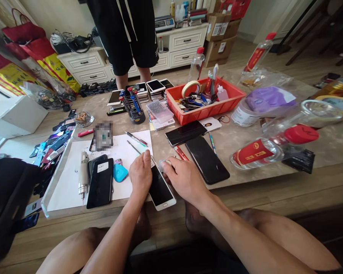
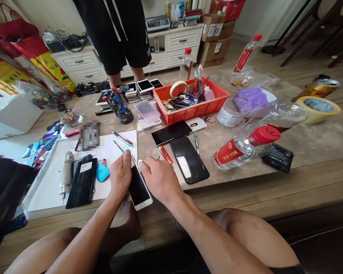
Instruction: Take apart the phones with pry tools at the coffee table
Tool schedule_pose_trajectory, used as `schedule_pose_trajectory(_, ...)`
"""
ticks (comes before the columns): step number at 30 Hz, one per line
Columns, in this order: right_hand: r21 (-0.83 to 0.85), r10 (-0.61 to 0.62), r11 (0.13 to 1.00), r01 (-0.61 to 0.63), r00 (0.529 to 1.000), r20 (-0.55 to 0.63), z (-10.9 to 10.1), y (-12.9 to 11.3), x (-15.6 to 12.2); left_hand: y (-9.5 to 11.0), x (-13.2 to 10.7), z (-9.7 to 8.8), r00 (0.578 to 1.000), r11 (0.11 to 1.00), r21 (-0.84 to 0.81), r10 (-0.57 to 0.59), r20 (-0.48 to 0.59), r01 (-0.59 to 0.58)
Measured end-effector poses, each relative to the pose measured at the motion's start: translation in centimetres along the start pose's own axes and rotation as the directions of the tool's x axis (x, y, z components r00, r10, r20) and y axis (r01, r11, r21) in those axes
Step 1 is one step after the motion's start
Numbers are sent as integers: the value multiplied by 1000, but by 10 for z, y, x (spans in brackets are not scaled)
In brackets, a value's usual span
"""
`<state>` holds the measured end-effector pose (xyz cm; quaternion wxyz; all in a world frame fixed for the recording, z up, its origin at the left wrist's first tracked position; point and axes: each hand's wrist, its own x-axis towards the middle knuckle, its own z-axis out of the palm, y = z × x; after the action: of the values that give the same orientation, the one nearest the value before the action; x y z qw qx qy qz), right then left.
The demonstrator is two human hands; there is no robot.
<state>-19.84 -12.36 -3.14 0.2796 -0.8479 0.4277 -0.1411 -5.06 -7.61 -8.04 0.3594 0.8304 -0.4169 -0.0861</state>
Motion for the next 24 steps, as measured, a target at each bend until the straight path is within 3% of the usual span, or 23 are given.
schedule_pose_trajectory(8,-189,-121,977,100,987,-105,15,-5,-11,1,0,2,1000,999,43,-2,29,0)
schedule_pose_trajectory(12,-270,-131,958,93,983,-127,24,-7,-10,6,0,2,997,985,174,-9,78,-5)
schedule_pose_trajectory(17,-315,-101,945,92,995,-13,19,-8,0,11,0,1,992,942,336,-21,121,-21)
schedule_pose_trajectory(24,-375,-42,923,83,992,115,6,-13,-5,13,-1,-1,988,912,409,-28,149,-35)
